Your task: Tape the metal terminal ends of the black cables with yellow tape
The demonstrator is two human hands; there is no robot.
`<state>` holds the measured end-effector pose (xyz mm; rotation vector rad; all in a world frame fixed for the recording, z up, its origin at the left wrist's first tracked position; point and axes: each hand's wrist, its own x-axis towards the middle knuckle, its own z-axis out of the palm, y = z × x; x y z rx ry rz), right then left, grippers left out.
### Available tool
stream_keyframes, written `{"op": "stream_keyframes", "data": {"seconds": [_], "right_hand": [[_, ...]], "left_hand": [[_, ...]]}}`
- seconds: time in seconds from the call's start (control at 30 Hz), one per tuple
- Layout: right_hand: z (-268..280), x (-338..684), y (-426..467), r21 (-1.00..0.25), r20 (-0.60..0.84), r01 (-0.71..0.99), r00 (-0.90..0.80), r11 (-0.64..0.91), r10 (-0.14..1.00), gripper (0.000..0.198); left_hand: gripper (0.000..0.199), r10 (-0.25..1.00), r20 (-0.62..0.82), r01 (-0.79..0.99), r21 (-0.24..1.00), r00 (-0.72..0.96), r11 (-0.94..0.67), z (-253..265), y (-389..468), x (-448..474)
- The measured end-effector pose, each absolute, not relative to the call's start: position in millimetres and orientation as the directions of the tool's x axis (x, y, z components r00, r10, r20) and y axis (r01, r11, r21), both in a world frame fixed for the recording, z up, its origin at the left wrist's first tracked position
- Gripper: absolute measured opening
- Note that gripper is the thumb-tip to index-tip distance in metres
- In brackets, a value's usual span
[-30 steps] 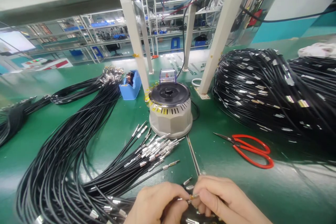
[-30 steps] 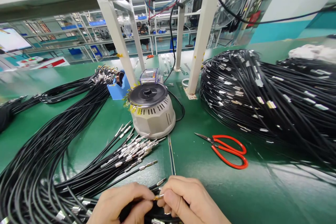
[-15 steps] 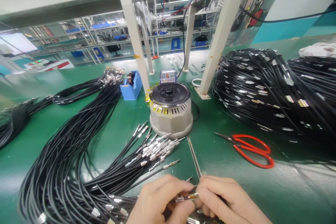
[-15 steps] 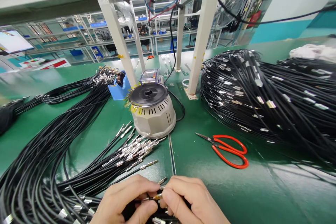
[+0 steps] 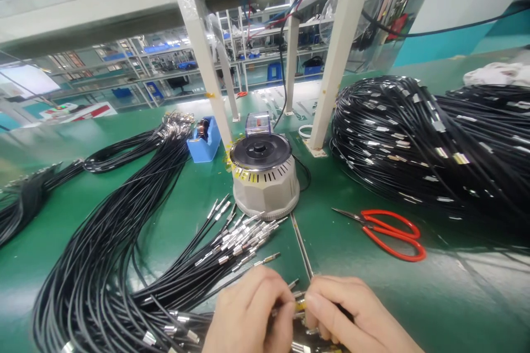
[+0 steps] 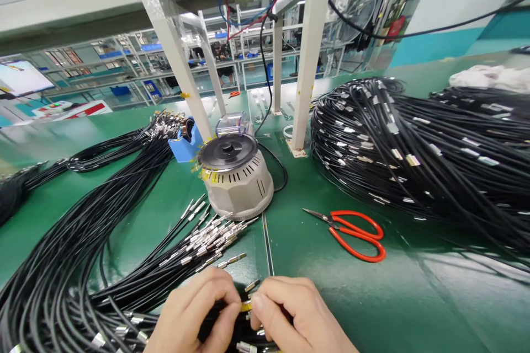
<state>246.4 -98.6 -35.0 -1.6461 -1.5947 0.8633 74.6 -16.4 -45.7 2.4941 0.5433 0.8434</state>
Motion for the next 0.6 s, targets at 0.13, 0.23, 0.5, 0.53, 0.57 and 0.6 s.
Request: {"op": "stream_keyframes", "data": {"seconds": [0.13, 0.23, 0.5, 0.53, 0.57, 0.6], "right_hand": [[-34, 247, -98, -0.838, 0.016, 0.545, 0.032, -0.004, 0.999, 0.042], [-34, 246, -98, -0.849, 0.005, 0.529, 0.039, -0.016, 0.999, 0.044], [-34, 245, -99, -0.860, 0.013, 0.510, 0.073, -0.026, 0.997, 0.043], [-35, 245, -99, -0.861, 0.027, 0.508, 0.075, -0.015, 0.997, 0.042], [-35, 245, -99, -0.864, 0.042, 0.504, 0.076, -0.002, 0.996, 0.042], [-36, 245, -99, -0.866, 0.060, 0.501, 0.075, 0.014, 0.995, 0.041]], "left_hand": [[0.014, 0.661, 0.280, 0.308, 0.716, 0.696, -0.627, -27, -7, 60], [0.028, 0.798, 0.181, 0.489, 0.706, 0.575, -0.513, -16, 1, 45], [0.020, 0.574, 0.280, 0.269, 0.673, 0.770, -0.689, -40, -1, 46], [0.024, 0.501, 0.289, 0.225, 0.639, 0.816, -0.736, -41, -1, 49], [0.033, 0.443, 0.291, 0.198, 0.601, 0.848, -0.774, -41, -1, 51], [0.042, 0.416, 0.282, 0.198, 0.570, 0.864, -0.798, -41, -2, 54]]}}
